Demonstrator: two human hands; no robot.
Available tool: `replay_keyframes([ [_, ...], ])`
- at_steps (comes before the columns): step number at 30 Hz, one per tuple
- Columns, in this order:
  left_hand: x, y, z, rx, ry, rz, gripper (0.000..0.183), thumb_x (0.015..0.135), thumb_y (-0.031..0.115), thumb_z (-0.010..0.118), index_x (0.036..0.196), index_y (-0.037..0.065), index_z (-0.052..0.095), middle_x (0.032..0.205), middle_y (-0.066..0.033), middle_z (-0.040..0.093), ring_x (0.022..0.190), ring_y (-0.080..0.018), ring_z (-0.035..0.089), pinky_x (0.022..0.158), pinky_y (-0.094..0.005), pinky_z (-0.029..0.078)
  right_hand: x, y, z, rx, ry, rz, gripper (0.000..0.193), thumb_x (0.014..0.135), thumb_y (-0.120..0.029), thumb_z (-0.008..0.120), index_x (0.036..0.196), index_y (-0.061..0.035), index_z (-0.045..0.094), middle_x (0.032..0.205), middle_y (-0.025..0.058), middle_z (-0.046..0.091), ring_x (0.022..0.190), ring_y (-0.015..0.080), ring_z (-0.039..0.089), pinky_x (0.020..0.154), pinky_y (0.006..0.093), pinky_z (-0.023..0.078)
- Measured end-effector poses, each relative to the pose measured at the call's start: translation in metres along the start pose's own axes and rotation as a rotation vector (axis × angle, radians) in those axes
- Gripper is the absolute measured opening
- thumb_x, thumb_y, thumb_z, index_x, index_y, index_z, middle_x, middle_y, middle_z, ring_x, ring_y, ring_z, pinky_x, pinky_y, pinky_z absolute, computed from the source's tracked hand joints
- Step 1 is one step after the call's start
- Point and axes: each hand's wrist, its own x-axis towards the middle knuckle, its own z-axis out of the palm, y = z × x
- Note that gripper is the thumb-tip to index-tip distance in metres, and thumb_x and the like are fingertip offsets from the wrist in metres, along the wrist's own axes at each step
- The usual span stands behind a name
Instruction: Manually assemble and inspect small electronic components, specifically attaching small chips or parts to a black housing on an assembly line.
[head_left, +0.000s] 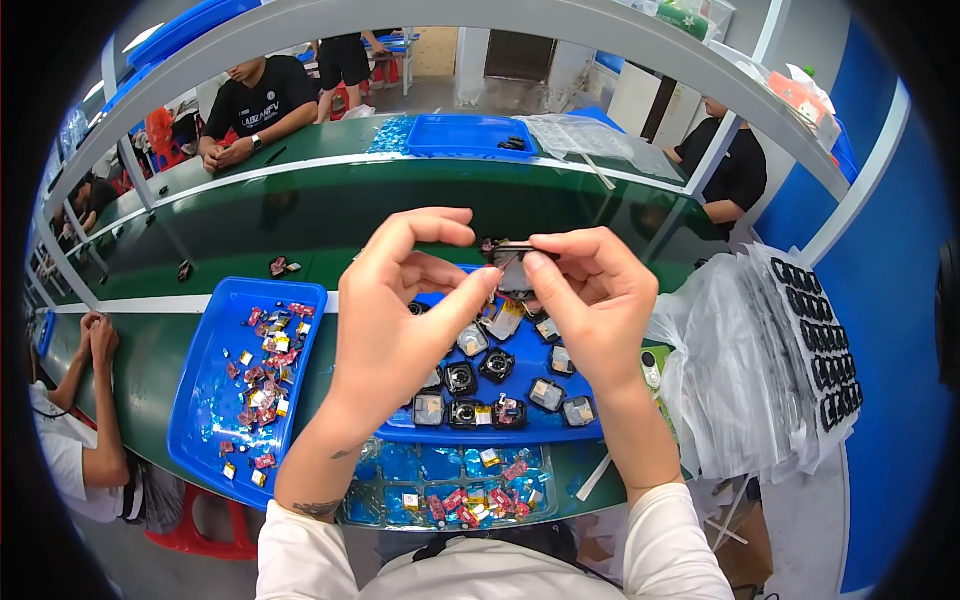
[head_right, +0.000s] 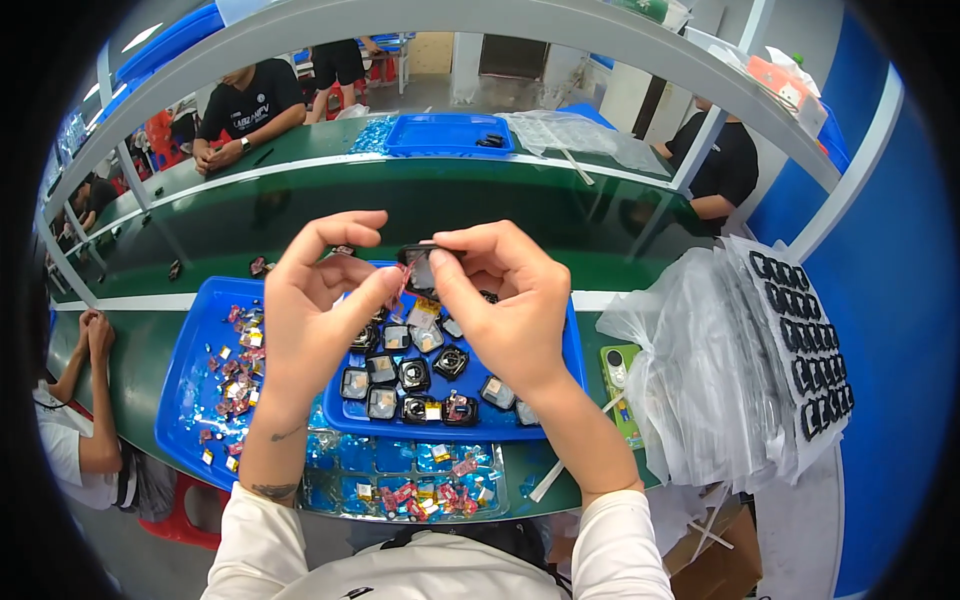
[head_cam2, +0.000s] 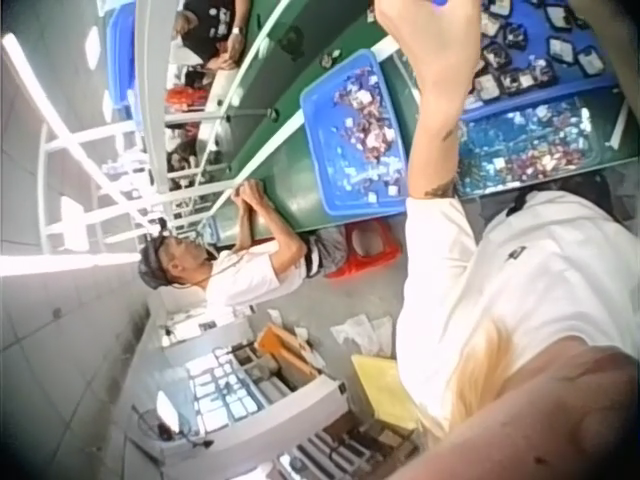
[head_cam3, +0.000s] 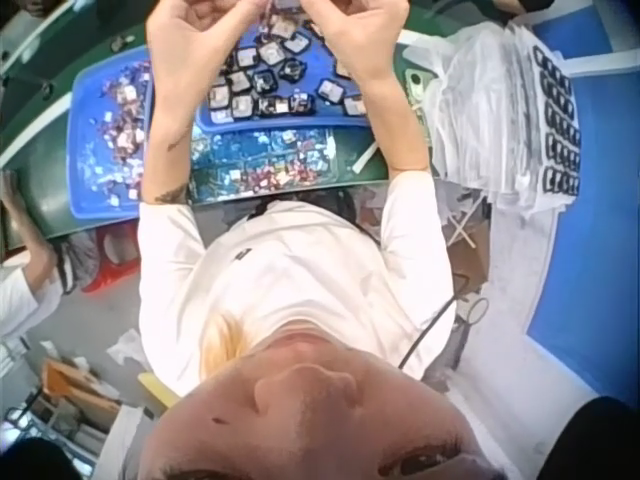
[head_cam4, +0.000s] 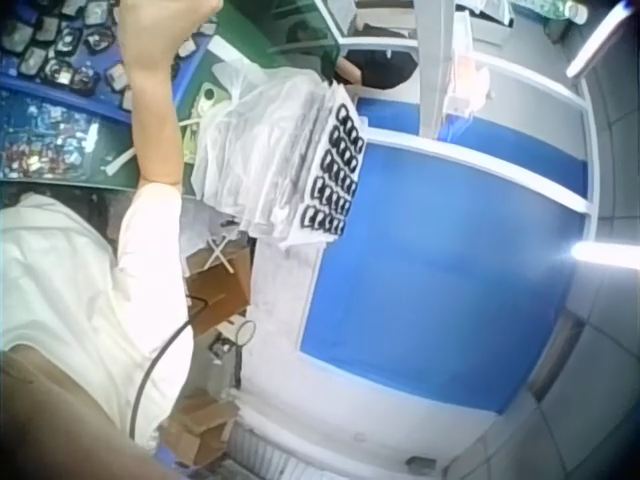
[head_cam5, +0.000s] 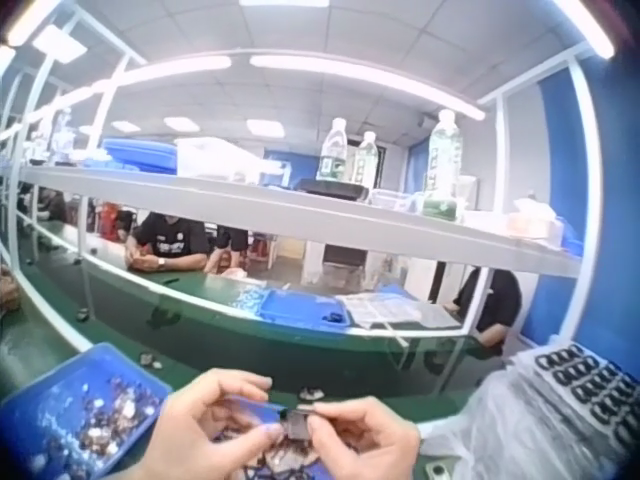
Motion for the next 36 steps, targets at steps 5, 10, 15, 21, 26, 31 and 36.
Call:
replay_keyframes([
  [5,0.002,-0.002,-0.006,-0.022,-0.107,-0.124,0.019,0.081,0.011,0.07,0.093,-0.003,0.064,0.085,-0.0066,0.067,0.072,-0.0082,0.063,0.065,-0.0211,0.05,0.007,-0.001,-0.009,0.134,0.0,0.084,0.015,0.082,0.002,0.064,0.095,0.0026,0.058,0.089,0.0096,0.066,0.082,0.0101,0.064,0.071,0.0221,0.053],
  [10,0.001,-0.004,-0.004,-0.005,-0.189,-0.156,0.014,0.083,0.011,0.069,0.088,-0.002,0.065,0.079,-0.0047,0.066,0.07,-0.0067,0.061,0.064,-0.0202,0.049,0.007,0.003,-0.008,0.17,-0.018,0.074,0.017,0.081,0.002,0.066,0.095,0.0024,0.056,0.091,0.0111,0.067,0.084,0.011,0.064,0.074,0.0227,0.053],
  [15,-0.001,-0.004,-0.004,-0.075,-0.183,-0.144,0.013,0.083,0.009,0.068,0.089,-0.002,0.065,0.079,-0.0045,0.066,0.071,-0.0068,0.061,0.064,-0.0196,0.048,0.004,0.004,-0.001,0.114,0.013,0.04,0.017,0.079,0.003,0.066,0.094,0.0019,0.058,0.09,0.0099,0.068,0.082,0.0116,0.066,0.072,0.0222,0.054],
  [21,0.002,-0.005,-0.004,-0.21,-0.191,-0.247,0.013,0.084,0.009,0.068,0.09,-0.002,0.065,0.08,-0.0046,0.066,0.072,-0.0069,0.061,0.066,-0.0192,0.049,0.002,0.005,-0.003,-0.186,-0.021,-0.227,0.014,0.081,0.007,0.063,0.093,0.0031,0.058,0.094,0.0133,0.068,0.084,0.0134,0.065,0.073,0.0228,0.053],
  [26,0.003,-0.005,-0.006,-0.272,-0.208,-0.268,0.013,0.084,0.008,0.068,0.09,-0.002,0.064,0.081,-0.0044,0.066,0.074,-0.0066,0.061,0.067,-0.0188,0.049,0.004,0.008,-0.001,0.05,0.009,-0.164,0.012,0.08,0.006,0.064,0.091,0.0014,0.063,0.091,0.009,0.069,0.08,0.0123,0.067,0.071,0.0235,0.055],
  [31,-0.001,-0.004,-0.003,-0.234,-0.181,-0.201,0.012,0.084,0.007,0.068,0.09,-0.003,0.063,0.081,-0.0051,0.066,0.076,-0.0071,0.061,0.068,-0.0189,0.049,0.004,0.009,-0.002,-0.012,0.011,-0.17,0.011,0.08,0.005,0.064,0.091,0.0014,0.063,0.091,0.0084,0.069,0.08,0.0115,0.067,0.07,0.0233,0.055],
  [36,0.0,-0.003,-0.002,-0.276,-0.194,-0.248,0.013,0.084,0.009,0.068,0.09,-0.002,0.063,0.081,-0.0043,0.065,0.075,-0.0073,0.061,0.067,-0.0187,0.049,0.002,0.005,-0.006,-0.142,-0.032,-0.238,0.012,0.083,0.005,0.062,0.094,0.0023,0.059,0.094,0.0133,0.068,0.083,0.0129,0.066,0.069,0.0221,0.054],
])
